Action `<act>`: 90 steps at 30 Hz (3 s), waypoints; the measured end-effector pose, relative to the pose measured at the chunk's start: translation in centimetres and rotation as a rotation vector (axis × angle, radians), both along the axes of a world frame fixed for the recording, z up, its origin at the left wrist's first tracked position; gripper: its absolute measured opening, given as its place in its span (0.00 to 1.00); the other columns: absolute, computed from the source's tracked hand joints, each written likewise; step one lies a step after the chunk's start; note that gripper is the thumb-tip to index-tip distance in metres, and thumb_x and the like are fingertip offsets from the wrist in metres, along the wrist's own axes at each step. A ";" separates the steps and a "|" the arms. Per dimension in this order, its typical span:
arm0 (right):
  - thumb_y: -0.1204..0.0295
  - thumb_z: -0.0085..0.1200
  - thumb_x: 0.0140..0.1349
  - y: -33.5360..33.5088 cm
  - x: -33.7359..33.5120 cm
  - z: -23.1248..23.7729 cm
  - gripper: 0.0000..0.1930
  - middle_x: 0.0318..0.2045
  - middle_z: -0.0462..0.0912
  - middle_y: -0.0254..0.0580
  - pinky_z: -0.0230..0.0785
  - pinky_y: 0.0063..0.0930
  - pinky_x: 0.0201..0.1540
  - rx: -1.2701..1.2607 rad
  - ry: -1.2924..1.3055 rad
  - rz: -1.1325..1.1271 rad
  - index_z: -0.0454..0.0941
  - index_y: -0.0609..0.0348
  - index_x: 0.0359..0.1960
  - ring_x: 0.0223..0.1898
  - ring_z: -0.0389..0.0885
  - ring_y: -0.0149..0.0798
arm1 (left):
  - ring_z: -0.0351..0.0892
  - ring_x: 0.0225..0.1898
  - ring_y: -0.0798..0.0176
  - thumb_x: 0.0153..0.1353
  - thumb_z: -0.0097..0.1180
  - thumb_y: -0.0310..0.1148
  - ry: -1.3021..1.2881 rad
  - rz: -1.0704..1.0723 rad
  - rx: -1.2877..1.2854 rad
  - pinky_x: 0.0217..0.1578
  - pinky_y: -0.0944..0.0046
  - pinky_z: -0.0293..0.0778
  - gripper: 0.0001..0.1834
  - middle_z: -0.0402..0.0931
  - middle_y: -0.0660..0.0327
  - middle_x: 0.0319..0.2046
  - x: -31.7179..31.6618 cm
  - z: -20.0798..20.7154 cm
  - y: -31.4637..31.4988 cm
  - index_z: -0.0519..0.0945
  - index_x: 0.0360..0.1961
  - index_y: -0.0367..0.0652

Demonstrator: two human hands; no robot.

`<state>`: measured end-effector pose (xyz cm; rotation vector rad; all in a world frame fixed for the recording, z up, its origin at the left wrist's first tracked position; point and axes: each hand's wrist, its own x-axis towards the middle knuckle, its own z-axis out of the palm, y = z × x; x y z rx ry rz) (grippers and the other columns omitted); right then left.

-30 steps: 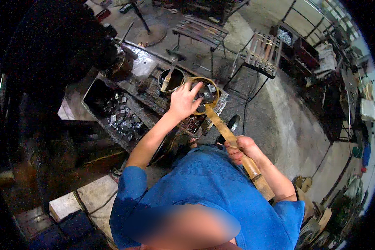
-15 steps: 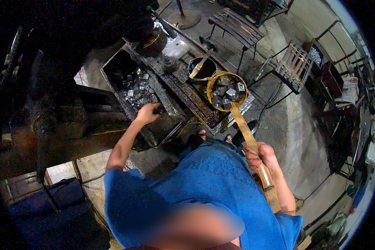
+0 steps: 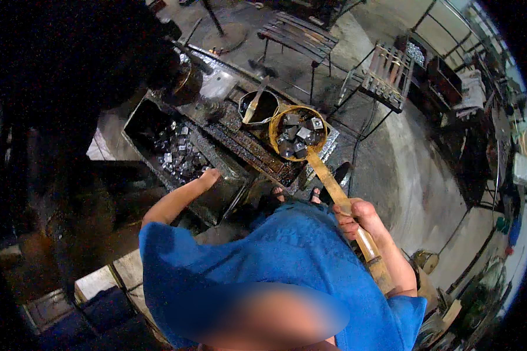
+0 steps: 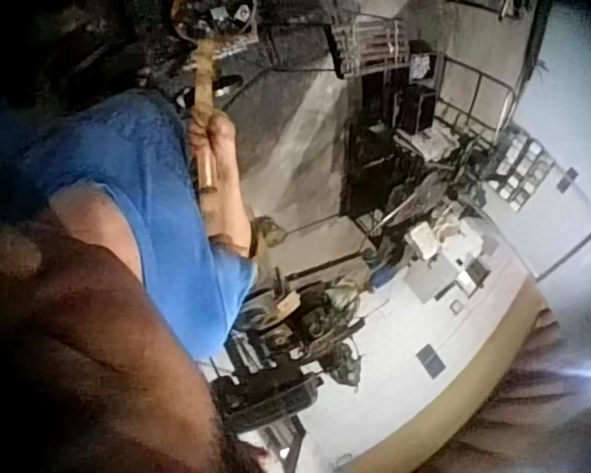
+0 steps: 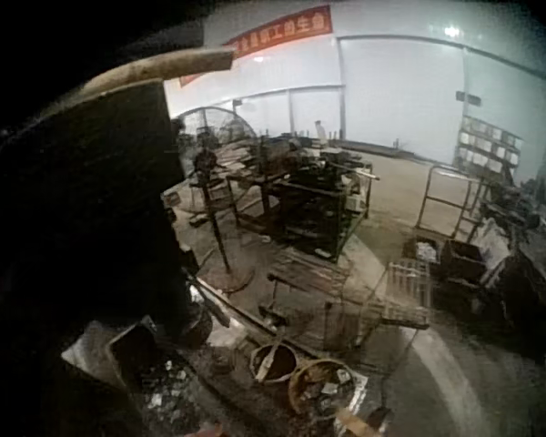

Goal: The person picks up metal blocks from a bin, places them into a large handheld ladle, and then carries the ladle across a factory to deposit the blocks into another container.

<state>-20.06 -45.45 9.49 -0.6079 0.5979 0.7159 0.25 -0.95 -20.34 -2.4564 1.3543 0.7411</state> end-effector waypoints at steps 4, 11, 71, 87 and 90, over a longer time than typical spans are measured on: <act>0.67 0.43 0.43 0.7 0.0 0.2 0.11 0.13 0.57 0.24 0.49 0.15 0.09 0.016 -0.003 0.004 0.64 0.58 0.29 0.10 0.54 0.18 | 0.77 0.37 0.59 0.48 0.52 0.29 0.050 0.080 0.143 0.33 0.58 0.72 0.13 0.75 0.60 0.36 0.2 -1.4 -0.5 0.75 0.37 0.50; 0.69 0.39 0.43 1.3 -0.4 -0.1 0.11 0.13 0.57 0.24 0.49 0.16 0.10 -0.062 -0.021 0.005 0.65 0.59 0.30 0.10 0.54 0.19 | 0.78 0.34 0.61 0.52 0.50 0.29 0.013 0.069 0.183 0.31 0.60 0.72 0.07 0.77 0.62 0.32 0.3 -3.3 -0.5 0.77 0.33 0.50; 0.60 0.51 0.46 -1.4 0.7 -1.1 0.17 0.16 0.58 0.23 0.52 0.16 0.10 0.136 -0.107 0.128 0.64 0.57 0.32 0.12 0.55 0.18 | 0.76 0.25 0.57 0.43 0.60 0.41 -0.365 0.305 -1.048 0.22 0.59 0.69 0.16 0.74 0.58 0.23 -0.8 22.2 -26.4 0.74 0.30 0.43; 0.52 0.55 0.47 -1.3 0.9 -0.5 0.24 0.15 0.58 0.23 0.51 0.11 0.07 -0.014 -0.116 0.147 0.63 0.59 0.32 0.10 0.55 0.16 | 0.76 0.39 0.50 0.42 0.59 0.39 -0.160 0.823 -0.228 0.38 0.55 0.72 0.20 0.75 0.53 0.35 -1.6 13.0 -0.1 0.76 0.40 0.48; 0.64 0.45 0.46 -0.9 0.9 0.2 0.13 0.14 0.57 0.24 0.50 0.13 0.08 -0.024 -0.059 0.077 0.64 0.59 0.30 0.10 0.55 0.18 | 0.76 0.39 0.50 0.47 0.55 0.41 -0.081 0.611 0.064 0.39 0.54 0.72 0.18 0.75 0.51 0.35 -0.4 10.6 -1.9 0.76 0.38 0.46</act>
